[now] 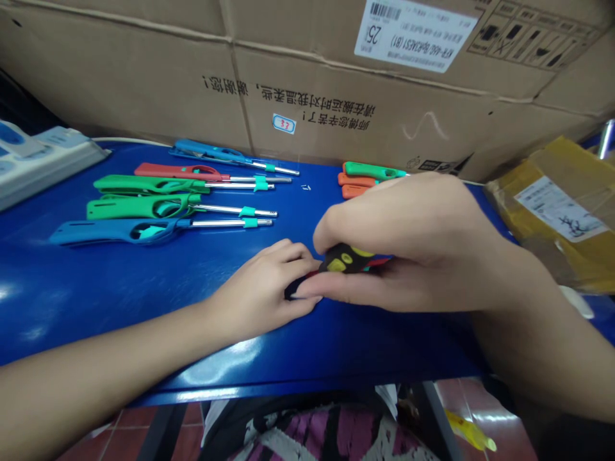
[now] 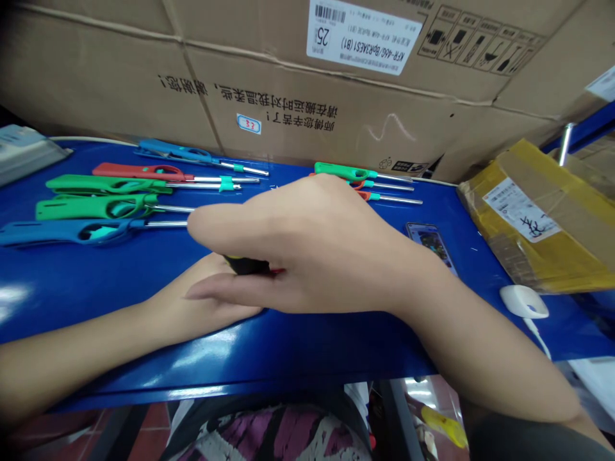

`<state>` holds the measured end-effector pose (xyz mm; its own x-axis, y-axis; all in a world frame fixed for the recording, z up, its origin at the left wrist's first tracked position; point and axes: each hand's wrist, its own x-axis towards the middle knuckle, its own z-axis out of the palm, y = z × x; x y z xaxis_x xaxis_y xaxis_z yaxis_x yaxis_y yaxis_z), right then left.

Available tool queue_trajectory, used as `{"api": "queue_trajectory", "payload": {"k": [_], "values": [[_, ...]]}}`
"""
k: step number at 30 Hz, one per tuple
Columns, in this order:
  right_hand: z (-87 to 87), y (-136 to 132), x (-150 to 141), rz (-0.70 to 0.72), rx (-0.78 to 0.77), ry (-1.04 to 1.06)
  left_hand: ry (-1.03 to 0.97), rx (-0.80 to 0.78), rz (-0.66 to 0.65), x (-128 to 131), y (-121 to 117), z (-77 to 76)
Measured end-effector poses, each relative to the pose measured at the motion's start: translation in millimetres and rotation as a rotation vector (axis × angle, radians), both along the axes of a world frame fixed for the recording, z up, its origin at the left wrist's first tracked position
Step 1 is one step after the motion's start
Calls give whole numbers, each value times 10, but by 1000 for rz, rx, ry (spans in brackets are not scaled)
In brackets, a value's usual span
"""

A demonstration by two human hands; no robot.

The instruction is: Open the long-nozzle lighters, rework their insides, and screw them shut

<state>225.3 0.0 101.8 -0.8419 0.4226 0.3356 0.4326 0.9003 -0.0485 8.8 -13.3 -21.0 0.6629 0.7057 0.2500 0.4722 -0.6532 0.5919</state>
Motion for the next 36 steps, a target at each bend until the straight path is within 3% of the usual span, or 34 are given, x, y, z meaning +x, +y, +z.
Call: {"api": "queue_trajectory", "payload": {"k": [3, 9, 16, 23, 30, 36], "values": [[-2, -20, -30, -39, 3, 7, 27, 19, -5, 0, 1, 15], [49, -5, 18, 73, -241, 35, -16, 34, -21, -11, -2, 7], [-77, 79, -2, -22, 93, 36, -28, 72, 4, 0, -16, -18], [-11, 52, 25, 187, -242, 86, -13, 73, -18, -7, -9, -13], [-102, 89, -13, 17, 75, 77, -2, 63, 22, -1, -23, -25], [-38, 64, 21, 151, -169, 71, -1, 67, -15, -15, -7, -35]]}}
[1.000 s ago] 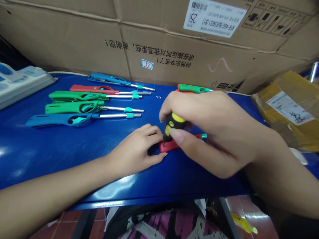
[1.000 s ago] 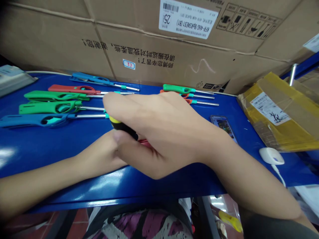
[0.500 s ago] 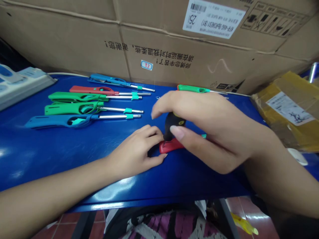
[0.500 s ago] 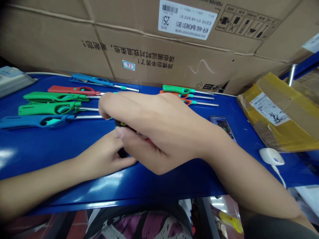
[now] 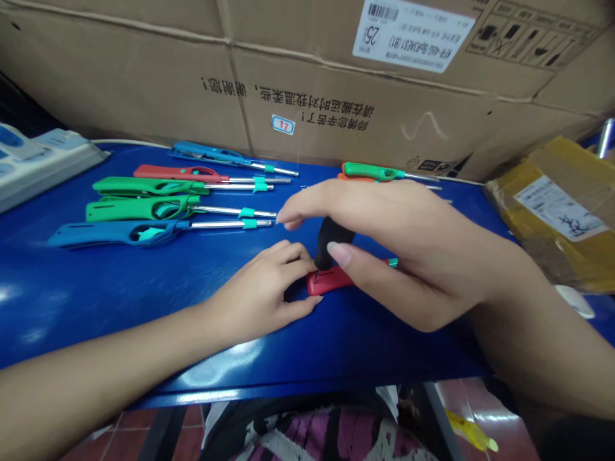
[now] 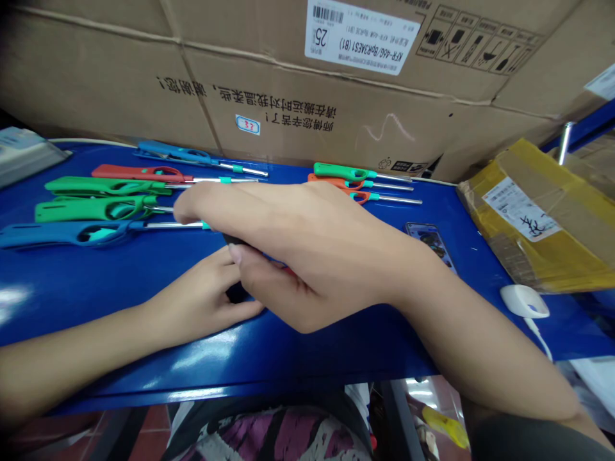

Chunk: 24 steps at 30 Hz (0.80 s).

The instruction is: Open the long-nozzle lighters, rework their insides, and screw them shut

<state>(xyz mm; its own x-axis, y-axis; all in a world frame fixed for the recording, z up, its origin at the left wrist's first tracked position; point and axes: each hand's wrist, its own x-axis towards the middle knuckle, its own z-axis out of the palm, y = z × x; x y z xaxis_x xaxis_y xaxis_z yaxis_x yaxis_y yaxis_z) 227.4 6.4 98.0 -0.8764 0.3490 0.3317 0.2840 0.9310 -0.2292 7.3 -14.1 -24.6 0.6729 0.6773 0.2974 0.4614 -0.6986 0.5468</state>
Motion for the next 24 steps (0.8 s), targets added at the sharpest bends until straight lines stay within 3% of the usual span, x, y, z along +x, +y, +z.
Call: {"api": "queue_trajectory", "payload": {"k": [2, 8, 14, 21, 24], "values": [[1, -14, -1, 6, -9, -10, -11, -13, 13, 5, 0, 0], [-30, -31, -42, -158, 199, -78, -20, -67, 19, 19, -5, 46], [-9, -28, 0, -57, 31, -44, -17, -33, -1, 4, 4, 31], [-86, 11, -49, -169, 214, -85, -31, -16, 21, 16, -1, 36], [-40, -12, -27, -85, 109, -58, -14, -51, 19, 17, -8, 55]]}}
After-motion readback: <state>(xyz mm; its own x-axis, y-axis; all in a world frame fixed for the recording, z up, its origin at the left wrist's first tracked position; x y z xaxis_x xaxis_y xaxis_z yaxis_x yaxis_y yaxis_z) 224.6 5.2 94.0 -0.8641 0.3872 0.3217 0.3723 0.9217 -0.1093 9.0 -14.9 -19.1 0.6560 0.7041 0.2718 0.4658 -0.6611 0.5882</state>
